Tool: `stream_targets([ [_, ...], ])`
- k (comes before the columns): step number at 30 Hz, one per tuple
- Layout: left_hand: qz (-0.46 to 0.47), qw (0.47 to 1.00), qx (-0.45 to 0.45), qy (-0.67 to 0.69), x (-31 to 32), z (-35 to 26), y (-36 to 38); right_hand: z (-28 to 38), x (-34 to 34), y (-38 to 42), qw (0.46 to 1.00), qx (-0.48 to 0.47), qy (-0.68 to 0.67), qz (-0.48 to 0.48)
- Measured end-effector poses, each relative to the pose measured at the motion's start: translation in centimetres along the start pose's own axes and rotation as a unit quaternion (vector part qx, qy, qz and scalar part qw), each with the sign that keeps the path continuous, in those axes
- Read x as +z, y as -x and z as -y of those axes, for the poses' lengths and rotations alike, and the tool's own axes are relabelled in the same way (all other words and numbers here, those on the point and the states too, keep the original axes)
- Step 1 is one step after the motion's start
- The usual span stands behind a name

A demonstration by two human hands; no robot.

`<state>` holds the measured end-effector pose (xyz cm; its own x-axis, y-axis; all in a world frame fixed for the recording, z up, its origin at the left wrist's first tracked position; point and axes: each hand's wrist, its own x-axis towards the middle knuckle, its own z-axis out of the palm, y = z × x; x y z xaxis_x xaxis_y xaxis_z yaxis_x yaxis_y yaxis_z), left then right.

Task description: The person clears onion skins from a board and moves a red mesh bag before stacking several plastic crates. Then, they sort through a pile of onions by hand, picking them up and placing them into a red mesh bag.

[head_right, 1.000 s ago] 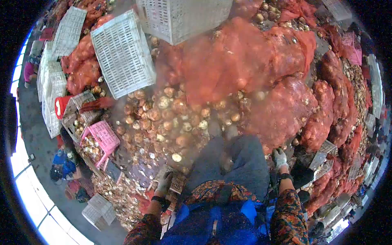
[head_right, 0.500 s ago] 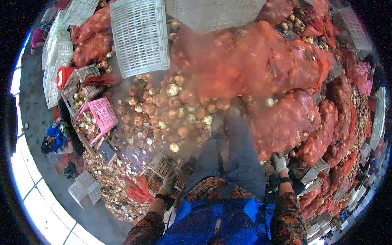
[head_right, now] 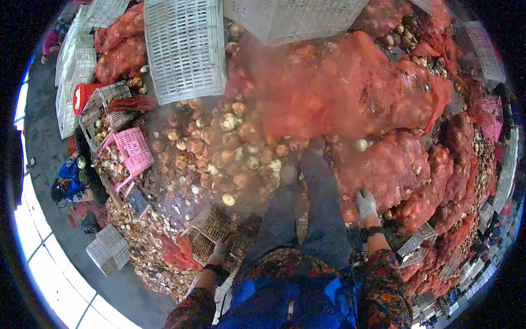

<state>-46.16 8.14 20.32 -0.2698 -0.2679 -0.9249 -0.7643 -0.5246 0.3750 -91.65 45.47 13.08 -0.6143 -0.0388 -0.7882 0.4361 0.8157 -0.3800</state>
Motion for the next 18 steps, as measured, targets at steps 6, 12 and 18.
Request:
stream_targets([
  [6,0.031,0.990,0.101,-0.093,0.3,6.2,-0.4,20.5,9.0,-5.4,0.902,-0.313,0.298,0.020],
  [12,-0.053,0.989,-0.008,-0.137,7.1,-4.3,3.4,30.8,20.5,-12.5,0.757,-0.541,0.365,0.045],
  [18,-0.072,0.987,-0.137,0.044,11.6,0.1,0.6,35.2,23.5,-15.2,0.670,-0.404,0.567,0.257],
])
